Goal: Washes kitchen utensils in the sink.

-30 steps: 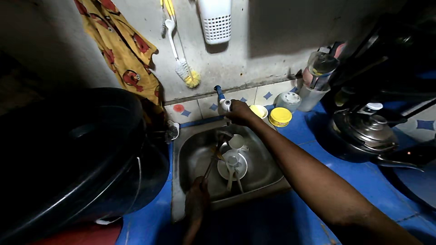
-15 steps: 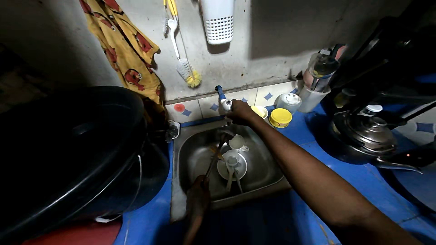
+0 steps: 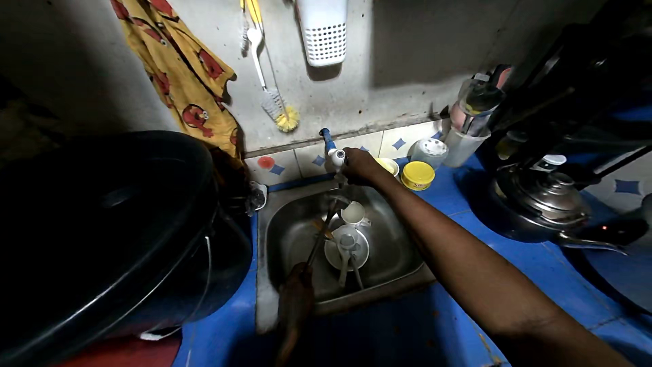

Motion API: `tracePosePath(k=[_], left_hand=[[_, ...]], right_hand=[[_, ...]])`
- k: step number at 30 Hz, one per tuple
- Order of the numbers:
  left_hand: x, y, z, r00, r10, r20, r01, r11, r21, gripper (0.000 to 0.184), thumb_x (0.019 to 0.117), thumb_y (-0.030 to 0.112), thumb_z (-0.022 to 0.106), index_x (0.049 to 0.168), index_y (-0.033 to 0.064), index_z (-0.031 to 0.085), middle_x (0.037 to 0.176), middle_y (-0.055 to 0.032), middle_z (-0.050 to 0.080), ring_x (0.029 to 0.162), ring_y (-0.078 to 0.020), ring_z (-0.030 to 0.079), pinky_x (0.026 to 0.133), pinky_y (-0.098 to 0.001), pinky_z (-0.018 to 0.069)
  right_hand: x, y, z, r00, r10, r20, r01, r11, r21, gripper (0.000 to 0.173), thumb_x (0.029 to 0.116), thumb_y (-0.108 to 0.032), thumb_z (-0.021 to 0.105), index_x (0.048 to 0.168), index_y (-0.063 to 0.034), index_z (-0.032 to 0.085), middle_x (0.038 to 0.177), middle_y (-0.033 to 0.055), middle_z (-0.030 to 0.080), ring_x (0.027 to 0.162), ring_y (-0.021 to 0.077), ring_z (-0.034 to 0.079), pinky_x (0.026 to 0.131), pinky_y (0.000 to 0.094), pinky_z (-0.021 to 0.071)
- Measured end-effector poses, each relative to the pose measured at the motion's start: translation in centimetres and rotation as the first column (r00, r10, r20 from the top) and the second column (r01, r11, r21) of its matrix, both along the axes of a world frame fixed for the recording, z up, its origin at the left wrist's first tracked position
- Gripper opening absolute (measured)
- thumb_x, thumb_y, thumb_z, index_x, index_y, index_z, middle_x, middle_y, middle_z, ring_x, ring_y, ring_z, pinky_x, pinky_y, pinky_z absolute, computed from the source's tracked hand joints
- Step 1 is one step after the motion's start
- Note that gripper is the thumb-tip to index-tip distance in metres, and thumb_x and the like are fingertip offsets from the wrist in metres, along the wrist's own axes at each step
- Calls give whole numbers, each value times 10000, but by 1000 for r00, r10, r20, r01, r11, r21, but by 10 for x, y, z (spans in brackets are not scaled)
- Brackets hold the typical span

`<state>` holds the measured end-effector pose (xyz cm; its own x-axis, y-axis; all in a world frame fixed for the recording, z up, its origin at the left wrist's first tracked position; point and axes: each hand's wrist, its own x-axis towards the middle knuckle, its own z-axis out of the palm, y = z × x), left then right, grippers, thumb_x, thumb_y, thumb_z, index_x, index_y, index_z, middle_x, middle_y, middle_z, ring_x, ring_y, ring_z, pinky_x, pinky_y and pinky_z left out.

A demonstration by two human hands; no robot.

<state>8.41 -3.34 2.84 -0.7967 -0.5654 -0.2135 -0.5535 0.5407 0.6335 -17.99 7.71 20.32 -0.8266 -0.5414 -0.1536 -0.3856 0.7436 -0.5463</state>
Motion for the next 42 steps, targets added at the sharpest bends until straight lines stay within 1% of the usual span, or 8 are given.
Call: tracePosePath(k=[10,13,16,21,25,31,35,42], left_hand=[[2,-5,12,999,2,38,-3,999,46,336,1076,280,514,1276,54,661,962,-163,711,850,-314,695,803,-527,563],[9,-6,14,1000,13,25,-14,999,43,328,1072,257,529,1263,31,670,979,-177,712,870,-318,691,831,-519,554],[13,-6,16,1000,-14,-12,15,1000,7,324,1066,244,535,1213,13,707,964,-206,727,889,-356,707,852,-546,552],[34,-6,12,999,-38,-36,39,999,35,313,1056,236,557,1158,-3,731,907,-209,726,825,-360,706,801,-558,557],[33,-5,13,996,-67,-53,70,995,65,310,1045,208,564,1210,-2,721,1009,-206,740,922,-342,720,884,-535,562],[28,-4,16,998,-66,19,66,998,-8,352,1070,298,519,1216,45,714,945,-187,737,870,-355,717,827,-574,561],[37,-4,9,994,-60,-89,41,978,-204,308,1041,226,562,1178,10,734,949,-214,751,858,-399,739,806,-588,581],[45,-15,-10,966,-60,-251,8,978,-207,286,1011,178,581,1170,4,742,949,-186,758,853,-335,744,822,-544,591]], right_hand=[[21,33,-43,977,-26,210,76,968,-238,476,1002,-279,677,1377,-10,563,1019,206,683,801,307,672,750,493,570],[73,35,-97,997,-81,-11,76,967,-241,390,1029,-231,631,1382,-67,608,1276,187,671,1121,363,668,942,617,525],[79,16,-147,997,22,-78,-31,993,-112,511,1082,-374,475,1550,-168,470,1649,54,376,1548,296,278,1187,704,201],[55,12,-164,985,-126,119,139,984,-109,515,1110,-458,356,1534,-200,495,1567,103,485,1495,391,343,1119,761,223],[72,-7,-151,989,145,-22,-142,984,112,502,1093,-451,400,1541,-242,483,1653,7,369,1580,327,166,1162,783,44],[7,-18,-148,954,199,222,-203,979,-9,440,1127,-338,383,1455,-112,570,1402,198,612,1320,372,566,1122,611,390],[-18,-27,-151,890,430,152,-442,895,58,439,1074,-187,540,1479,-21,520,1498,229,520,1412,384,473,1179,559,340],[-35,-7,-169,809,11,588,254,895,-366,279,1075,-254,524,1210,-38,640,994,98,655,846,171,619,775,379,538]])
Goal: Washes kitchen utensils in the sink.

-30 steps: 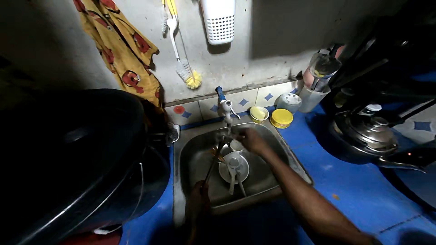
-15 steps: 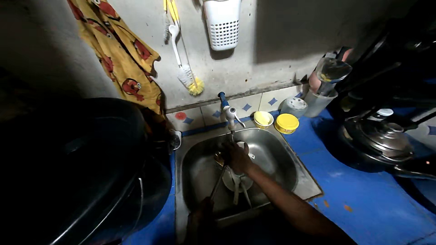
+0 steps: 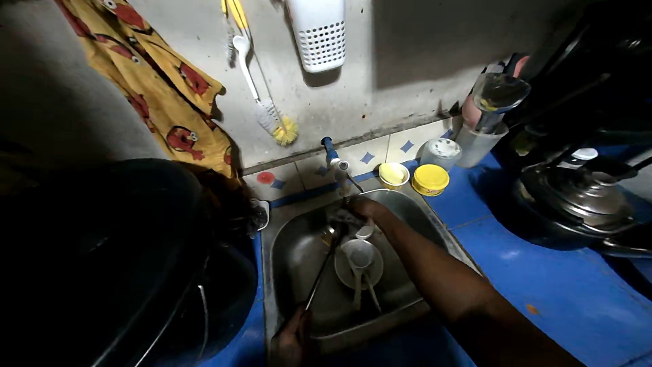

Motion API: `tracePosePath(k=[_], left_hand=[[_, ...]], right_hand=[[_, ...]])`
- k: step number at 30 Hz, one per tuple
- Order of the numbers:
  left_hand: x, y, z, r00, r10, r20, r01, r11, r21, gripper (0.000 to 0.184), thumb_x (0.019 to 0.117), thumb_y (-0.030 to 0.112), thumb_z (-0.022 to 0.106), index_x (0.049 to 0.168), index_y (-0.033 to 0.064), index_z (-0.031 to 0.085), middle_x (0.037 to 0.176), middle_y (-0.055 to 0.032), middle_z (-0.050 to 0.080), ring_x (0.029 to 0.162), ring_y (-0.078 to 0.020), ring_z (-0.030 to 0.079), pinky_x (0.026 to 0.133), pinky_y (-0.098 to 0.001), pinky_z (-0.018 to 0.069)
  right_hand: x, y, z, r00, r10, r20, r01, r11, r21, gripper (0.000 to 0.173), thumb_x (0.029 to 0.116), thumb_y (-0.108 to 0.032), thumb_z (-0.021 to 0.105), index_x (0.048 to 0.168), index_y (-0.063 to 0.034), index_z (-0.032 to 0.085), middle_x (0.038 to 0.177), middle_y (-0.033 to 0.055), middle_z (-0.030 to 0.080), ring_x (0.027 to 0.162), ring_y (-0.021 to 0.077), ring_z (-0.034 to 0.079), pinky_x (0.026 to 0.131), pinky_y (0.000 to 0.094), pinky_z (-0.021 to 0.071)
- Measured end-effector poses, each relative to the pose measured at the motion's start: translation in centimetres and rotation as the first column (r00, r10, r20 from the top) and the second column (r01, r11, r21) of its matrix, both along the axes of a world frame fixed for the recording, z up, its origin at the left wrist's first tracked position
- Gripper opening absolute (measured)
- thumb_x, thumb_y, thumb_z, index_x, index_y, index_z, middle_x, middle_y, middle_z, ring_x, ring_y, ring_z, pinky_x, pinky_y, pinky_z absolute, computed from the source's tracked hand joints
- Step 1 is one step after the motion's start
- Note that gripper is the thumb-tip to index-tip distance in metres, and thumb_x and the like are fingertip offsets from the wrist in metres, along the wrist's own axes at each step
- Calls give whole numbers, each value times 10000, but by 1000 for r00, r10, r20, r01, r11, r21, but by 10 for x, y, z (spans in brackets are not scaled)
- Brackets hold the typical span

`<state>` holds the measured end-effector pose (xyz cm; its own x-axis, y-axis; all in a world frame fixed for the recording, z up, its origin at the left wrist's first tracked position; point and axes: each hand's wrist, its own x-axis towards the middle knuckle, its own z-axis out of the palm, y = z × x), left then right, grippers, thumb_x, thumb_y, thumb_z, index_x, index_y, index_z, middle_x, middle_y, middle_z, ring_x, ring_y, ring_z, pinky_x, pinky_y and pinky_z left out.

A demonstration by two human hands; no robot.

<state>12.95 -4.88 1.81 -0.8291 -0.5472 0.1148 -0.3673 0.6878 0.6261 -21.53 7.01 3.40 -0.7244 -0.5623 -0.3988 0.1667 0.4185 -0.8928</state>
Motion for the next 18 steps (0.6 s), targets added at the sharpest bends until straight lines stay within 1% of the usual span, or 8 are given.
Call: tracePosePath(k=[1,3,6,10,11,13,16,18], left_hand=[[1,-5,-4,1000,-3,-29,2,1000,-22,289,1012,175,581,1166,-6,746,951,-199,760,851,-350,749,823,-552,593],[6,-19,-5,998,-50,-43,48,998,-46,289,1012,158,584,1176,-28,734,966,-218,754,865,-364,746,843,-549,592],[12,-34,-18,988,-111,-111,92,982,-163,294,985,153,591,1123,-55,744,926,-216,756,827,-357,751,811,-512,607],[6,-27,2,993,-120,-7,118,987,-104,283,1003,143,591,1137,-58,737,928,-237,751,828,-386,746,812,-552,595],[4,-24,10,992,-120,50,122,992,-41,289,1017,157,583,1152,-49,735,936,-236,750,840,-382,743,828,-562,586],[1,-20,21,987,-108,119,95,990,108,292,1023,168,577,1141,-46,736,894,-225,737,793,-347,720,805,-550,569],[4,-22,25,981,-106,165,51,949,310,268,1023,177,579,1093,-22,744,818,-129,696,706,-189,643,728,-420,549],[5,-20,30,977,-119,176,37,911,410,256,1021,179,580,1068,-18,736,774,-77,661,650,-124,594,658,-351,532]], right_hand=[[5,2,1,991,-52,120,66,991,-118,210,1077,-227,495,1170,-76,607,882,33,618,720,108,588,647,300,525],[14,6,6,934,-35,355,144,948,-285,160,1072,-219,480,1145,-114,576,835,11,604,677,109,582,601,298,519],[22,-1,3,959,-68,275,114,981,-155,224,1068,-282,528,1178,-98,593,861,26,606,693,115,580,614,308,518],[20,-9,-24,991,-132,30,131,991,12,408,1078,-325,541,1320,-4,610,1183,191,662,1026,269,644,921,466,529],[20,-10,-30,979,-189,72,190,982,-2,400,1078,-318,540,1319,-7,609,1162,185,664,989,258,647,886,450,542],[25,-10,-40,902,-330,277,357,932,-52,352,1065,-341,545,1261,-52,591,941,104,598,725,180,567,634,352,507],[30,-7,-48,905,-337,261,337,940,45,342,1037,-390,563,1142,-70,621,817,68,558,606,154,509,540,327,466],[33,-3,-46,912,-352,212,337,936,104,343,1039,-347,567,1125,-22,638,869,116,578,672,202,522,607,388,478]])
